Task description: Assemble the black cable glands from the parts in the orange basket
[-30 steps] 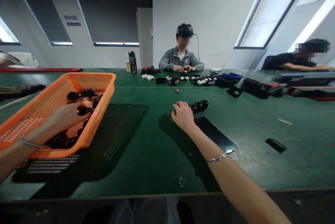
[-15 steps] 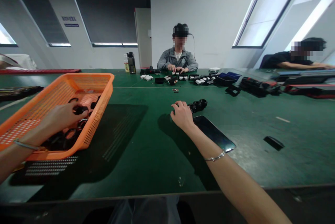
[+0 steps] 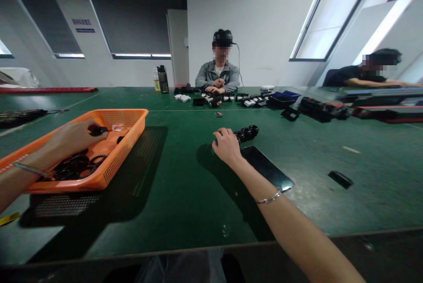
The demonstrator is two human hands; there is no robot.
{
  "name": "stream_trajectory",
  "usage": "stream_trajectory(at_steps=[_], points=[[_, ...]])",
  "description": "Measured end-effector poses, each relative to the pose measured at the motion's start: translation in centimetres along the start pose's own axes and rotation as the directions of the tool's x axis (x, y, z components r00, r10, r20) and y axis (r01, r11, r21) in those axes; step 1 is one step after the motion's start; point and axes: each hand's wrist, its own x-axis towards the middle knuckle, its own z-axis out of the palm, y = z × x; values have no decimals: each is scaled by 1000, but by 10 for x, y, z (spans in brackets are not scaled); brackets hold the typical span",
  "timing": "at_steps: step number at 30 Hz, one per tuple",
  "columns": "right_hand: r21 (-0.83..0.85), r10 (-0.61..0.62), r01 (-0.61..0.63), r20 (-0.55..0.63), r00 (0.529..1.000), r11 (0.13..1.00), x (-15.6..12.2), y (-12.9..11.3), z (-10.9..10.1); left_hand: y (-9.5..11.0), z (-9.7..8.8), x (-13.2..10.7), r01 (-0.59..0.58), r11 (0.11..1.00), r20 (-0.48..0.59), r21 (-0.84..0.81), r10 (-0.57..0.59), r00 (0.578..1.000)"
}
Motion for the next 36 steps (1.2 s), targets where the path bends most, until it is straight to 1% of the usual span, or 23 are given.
stream_trajectory(at_steps=[2,4,5,6,7,8,9,10,11,12,13,14,15,16,17,22,25,27,30,32,33,34,36], points=[[42,-20,21,-16,1000,999,0,-1,-1,5,-7,-3,-32,998,-102,-62,25,994],[125,-54,58,-32,998,991,0,-4,-1,19,-15,-8,-89,987,-207,-137,60,976],[187,-68,73,-34,997,980,0,-7,-2,29,-19,-11,-119,978,-257,-170,73,964],[267,-75,79,-25,997,961,-1,-10,-3,42,-21,-15,-176,965,-302,-196,111,947],[361,-78,74,-3,997,930,-2,-14,-3,55,-22,-19,-253,940,-323,-231,171,931],[471,-73,47,37,997,881,-3,-18,-4,70,-21,-23,-300,912,-322,-281,204,924],[589,-74,3,97,993,808,-4,-23,-5,85,-18,-27,-367,873,-316,-321,267,911],[698,-102,-47,170,980,714,-6,-28,-5,99,-14,-31,-441,824,-313,-357,340,887],[794,-134,-120,246,960,596,-8,-33,-5,112,-7,-34,-504,771,-308,-389,407,860],[861,-188,-203,321,928,467,-10,-38,-6,124,0,-37,-542,727,-310,-422,446,840],[897,-251,-283,376,892,339,-12,-43,-6,133,9,-38,-571,683,-322,-455,471,821],[909,-300,-351,407,863,223,-14,-47,-6,141,18,-38,-588,645,-343,-487,478,808],[906,-333,-403,423,843,129,-16,-51,-5,147,26,-38,-597,612,-356,-520,479,802],[897,-349,-437,432,832,69,-18,-54,-5,152,35,-37,-597,582,-357,-552,481,800],[886,-352,-461,444,824,37,-19,-56,-5,155,43,-36,-592,555,-351,-584,484,801],[843,-289,-537,521,803,30,-21,-61,-3,156,74,-35,-564,428,-378,-706,445,812],[814,-227,-581,563,794,-14,-20,-60,-3,153,87,-36,-555,359,-363,-750,477,800],[798,-178,-602,589,788,-24,-21,-59,-2,152,94,-35,-555,347,-352,-756,499,792],[788,-130,-616,610,782,-3,-20,-58,-2,150,98,-31,-534,370,-316,-760,508,802],[796,-97,-603,604,791,41,-20,-58,-4,148,97,-29,-518,390,-278,-761,525,804],[804,-81,-588,595,800,89,-19,-57,-5,146,97,-28,-517,403,-264,-755,535,803],[810,-62,-566,580,812,154,-18,-56,-7,145,96,-28,-520,422,-258,-743,537,803],[800,-36,-511,548,836,315,-17,-54,-9,142,95,-27,-541,478,-268,-692,526,807]])
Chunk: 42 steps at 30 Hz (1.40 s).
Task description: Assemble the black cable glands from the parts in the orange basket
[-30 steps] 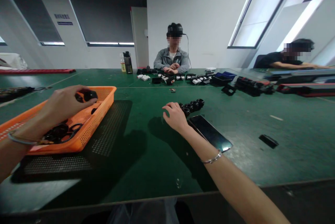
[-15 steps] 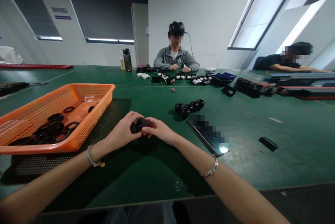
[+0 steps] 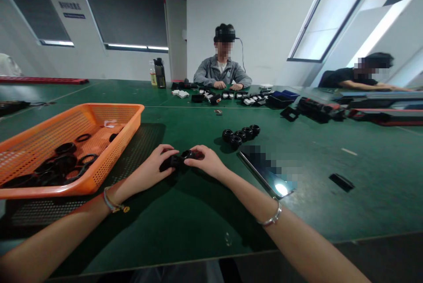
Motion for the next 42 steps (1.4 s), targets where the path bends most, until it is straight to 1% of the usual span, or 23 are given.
stream_trajectory(at_steps=[2,4,5,7,9,11,12,13,14,15,16,18,19,21,23,26,32,36,39,42], points=[[-109,-12,10,-19,1000,994,1,0,-3,-1,-2,-1,0,995,-12,103,1,1000],[-154,3,-6,-20,1000,988,2,3,-6,-2,-3,-1,17,982,5,188,-19,1000],[-184,11,-17,-31,999,983,2,4,-7,-2,-3,-1,29,976,20,217,-34,999],[-298,1,-19,-63,998,954,3,7,-10,-2,-3,-1,52,966,35,252,-63,997],[-477,-70,21,-86,994,879,3,8,-14,-2,-2,0,64,963,31,263,-74,997],[-643,-162,68,-89,983,763,2,8,-17,-1,-1,0,71,964,14,257,-78,997],[-690,-195,81,-89,977,719,1,7,-18,-1,-1,0,75,966,8,246,-79,997],[-706,-210,84,-92,973,703,1,7,-18,0,0,0,77,971,4,227,-80,997],[-686,-197,78,-98,975,724,1,6,-18,0,0,0,84,976,-1,202,-86,996],[-630,-159,63,-97,982,774,1,5,-18,1,0,0,95,981,-3,172,-96,995],[-540,-107,45,-84,991,840,1,5,-17,3,0,-1,108,984,-2,140,-109,994],[-289,-5,-1,-21,1000,957,2,3,-15,6,0,-2,131,988,7,78,-132,991],[-158,27,-24,21,999,987,2,3,-14,8,0,-3,138,989,15,51,-139,990],[33,44,-47,99,994,998,1,2,-12,12,0,-3,141,990,30,8,-141,990],[119,31,-50,158,987,992,0,4,-10,14,-1,-3,143,990,38,-13,-142,989],[138,-11,-15,182,983,990,-1,7,-8,16,0,-3,139,990,53,-13,-138,989],[37,-119,114,201,972,993,-3,6,-9,16,0,-3,163,980,45,-113,-159,986],[14,-195,195,150,969,981,-4,4,-9,16,-1,-3,158,970,50,-186,-151,987],[11,-212,212,135,968,977,-5,6,-7,15,-2,-3,147,960,52,-238,-139,989],[8,-227,228,120,966,974,-5,8,-4,13,-2,-3,161,947,46,-277,-154,987]])
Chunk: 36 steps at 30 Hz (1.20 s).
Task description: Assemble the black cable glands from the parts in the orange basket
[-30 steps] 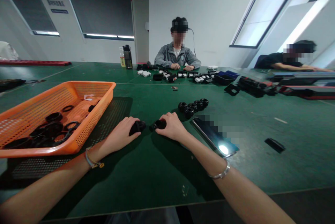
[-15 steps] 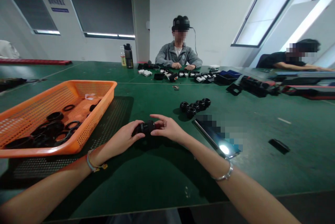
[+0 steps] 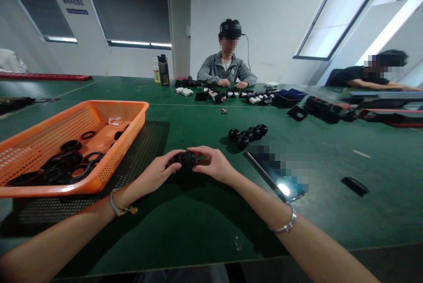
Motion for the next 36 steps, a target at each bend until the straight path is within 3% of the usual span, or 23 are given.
stream_trajectory(at_steps=[6,11,17,25,36], points=[[-30,-20,19,-29,999,999,-2,-2,3,-1,0,1,60,998,18,-32,-60,998],[-41,12,-14,-38,999,999,-2,-3,4,-1,0,0,35,999,-16,-30,-36,999],[77,76,-72,-47,996,994,-1,-1,6,-7,2,2,49,993,-22,-111,-52,998],[96,88,-81,-64,994,992,0,-3,7,-7,0,5,100,979,-4,-176,-102,995],[-75,40,-48,-101,994,996,0,-4,6,-10,0,3,91,977,22,-192,-88,996]])
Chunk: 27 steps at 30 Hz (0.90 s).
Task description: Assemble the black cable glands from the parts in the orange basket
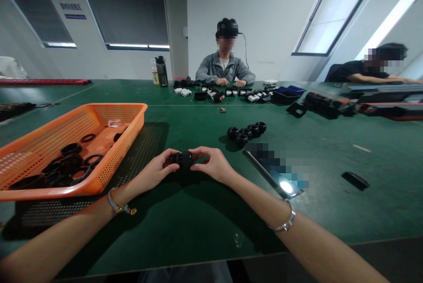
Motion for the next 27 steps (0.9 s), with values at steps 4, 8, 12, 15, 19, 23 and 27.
stream_trajectory(at_steps=[4,8,12,15,19,23,27], points=[[-93,-10,8,-16,1000,996,0,-2,-1,0,-1,0,-4,1000,9,-1,4,1000],[-117,-28,24,-32,999,993,-1,-2,-1,0,-1,-1,-1,1000,17,-11,2,1000],[-100,-6,4,-26,1000,995,-1,-4,-1,1,-1,0,-1,1000,18,-29,2,1000],[-95,21,-22,-11,1000,995,0,-5,-1,2,-1,0,4,1000,24,-24,-3,1000],[-120,24,-24,0,1000,993,0,-4,-1,1,-2,0,-5,1000,24,8,5,1000],[-109,0,-3,-29,1000,994,-1,-3,0,-1,-2,0,-16,1000,24,16,15,1000],[-93,2,-4,-21,1000,996,-2,-3,0,-1,-1,1,-11,1000,20,15,11,1000]])
